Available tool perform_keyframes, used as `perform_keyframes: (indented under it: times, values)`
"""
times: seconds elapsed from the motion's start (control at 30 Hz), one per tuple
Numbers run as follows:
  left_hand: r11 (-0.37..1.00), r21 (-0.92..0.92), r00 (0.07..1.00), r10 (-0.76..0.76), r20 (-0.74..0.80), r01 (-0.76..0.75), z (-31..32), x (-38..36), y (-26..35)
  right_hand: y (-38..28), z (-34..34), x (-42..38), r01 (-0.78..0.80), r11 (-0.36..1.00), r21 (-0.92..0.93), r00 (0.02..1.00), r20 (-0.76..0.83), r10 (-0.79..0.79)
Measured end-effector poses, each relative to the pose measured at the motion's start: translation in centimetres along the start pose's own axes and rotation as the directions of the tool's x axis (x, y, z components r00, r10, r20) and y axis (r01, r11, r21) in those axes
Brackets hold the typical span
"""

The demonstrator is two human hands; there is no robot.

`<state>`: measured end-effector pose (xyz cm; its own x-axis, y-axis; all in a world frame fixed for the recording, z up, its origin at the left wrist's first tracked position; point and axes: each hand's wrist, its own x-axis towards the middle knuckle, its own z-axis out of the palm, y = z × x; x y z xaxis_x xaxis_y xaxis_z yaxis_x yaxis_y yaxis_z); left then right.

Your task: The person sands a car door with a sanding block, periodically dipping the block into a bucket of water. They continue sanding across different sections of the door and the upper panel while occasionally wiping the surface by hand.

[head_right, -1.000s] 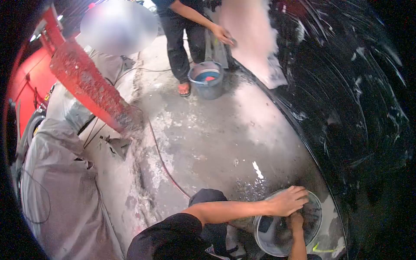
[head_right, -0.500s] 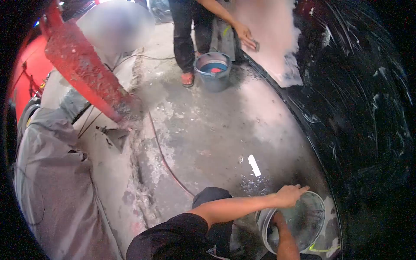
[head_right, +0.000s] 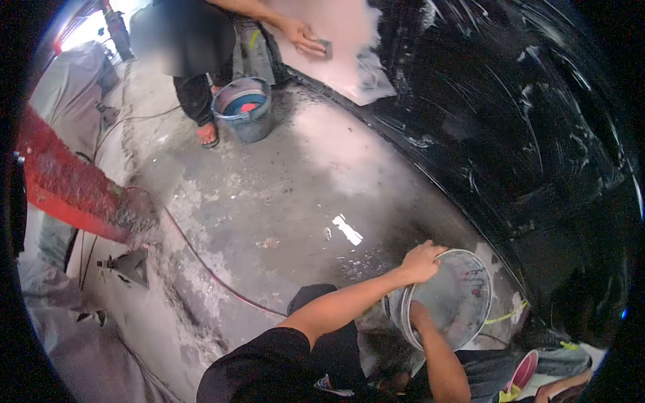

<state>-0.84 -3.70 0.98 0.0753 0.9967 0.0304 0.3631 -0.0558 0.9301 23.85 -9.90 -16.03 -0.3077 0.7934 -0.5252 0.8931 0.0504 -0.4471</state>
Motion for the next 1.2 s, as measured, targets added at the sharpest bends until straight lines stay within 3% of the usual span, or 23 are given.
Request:
perform_keyframes:
  times: [0.03, 0.1, 0.13, 0.17, 0.23, 0.27, 0.37, 0.47, 0.7, 0.77, 0.87, 0.93, 1.07, 1.13, 1.2]
  values:
    - [1.0, 0.007, 1.0, 0.004, 0.007, -0.004, 0.2, 0.1, -0.5, 1.5, 0.9, 1.6, -0.018, 1.0, 0.008, 1.0, -0.013, 0.018]
    - [1.0, -0.007, 1.0, 0.009, 0.013, -0.009, 0.3, 0.1, -0.8, 3.1, 1.0, 2.7, 0.261, 0.864, -0.43, 0.956, 0.242, -0.168]
    - [1.0, -0.009, 1.0, 0.023, 0.019, -0.023, 0.1, 0.2, -0.8, 1.6, -0.1, 2.3, 0.259, 0.852, -0.455, 0.939, 0.326, -0.111]
    - [0.999, -0.009, 0.999, 0.039, 0.02, -0.038, -0.3, 0.3, -0.8, 0.1, -0.8, 1.4, 0.237, 0.857, -0.457, 0.945, 0.313, -0.094]
    - [0.999, -0.021, 0.997, 0.028, 0.07, -0.027, -1.5, 0.3, 0.2, -2.2, -1.9, -0.9, -0.156, 0.982, -0.104, 0.981, 0.103, 0.167]
    - [1.0, -0.018, 0.998, 0.014, 0.067, -0.013, -1.8, 0.3, 0.4, 3.0, 0.1, 1.2, 0.003, 0.981, -0.192, 0.994, 0.104, 0.017]
    - [1.0, -0.015, 0.998, -0.009, 0.055, 0.009, -1.5, 0.3, 0.0, -4.5, -3.0, -1.7, 0.029, 0.953, -0.302, 0.985, 0.168, 0.023]
    - [0.999, 0.015, 0.998, 0.035, 0.046, -0.036, -0.9, 0.4, -0.6, 3.9, 2.3, 2.2, 0.117, 0.967, -0.228, 0.986, 0.141, -0.086]
    - [0.99, 0.038, 0.986, 0.128, 0.109, -0.133, -1.4, 0.3, -0.6, -4.5, -1.1, -0.7, 0.169, 0.959, -0.226, 0.937, 0.339, -0.085]
    - [0.989, 0.049, 0.986, 0.137, 0.096, -0.142, -1.7, 0.2, 0.2, -1.6, 0.9, 0.5, 0.197, 0.916, -0.35, 0.95, 0.299, -0.09]
    - [0.989, 0.09, 0.99, 0.114, 0.079, -0.121, -0.2, 0.8, -1.3, -3.4, -1.9, -0.1, 0.36, 0.858, -0.366, 0.901, 0.373, -0.22]
    - [0.987, 0.102, 0.992, 0.116, 0.06, -0.121, -0.5, 0.7, -0.6, -4.1, -3.3, -0.5, 0.489, 0.718, -0.495, 0.841, 0.487, -0.237]
    - [0.981, 0.163, 0.992, 0.092, 0.082, -0.104, -0.7, 0.5, 0.2, 1.9, -4.9, 1.6, 0.401, 0.734, -0.548, 0.897, 0.396, -0.194]
    - [0.97, 0.22, 0.993, 0.083, 0.084, -0.1, -0.8, 0.4, 1.1, 3.9, -4.0, 2.8, 0.223, 0.795, -0.564, 0.967, 0.228, -0.11]
    - [0.956, 0.281, 0.994, 0.064, 0.093, -0.088, -1.0, 0.1, 2.0, 3.6, -3.6, 3.1, 0.248, 0.818, -0.519, 0.947, 0.309, -0.09]
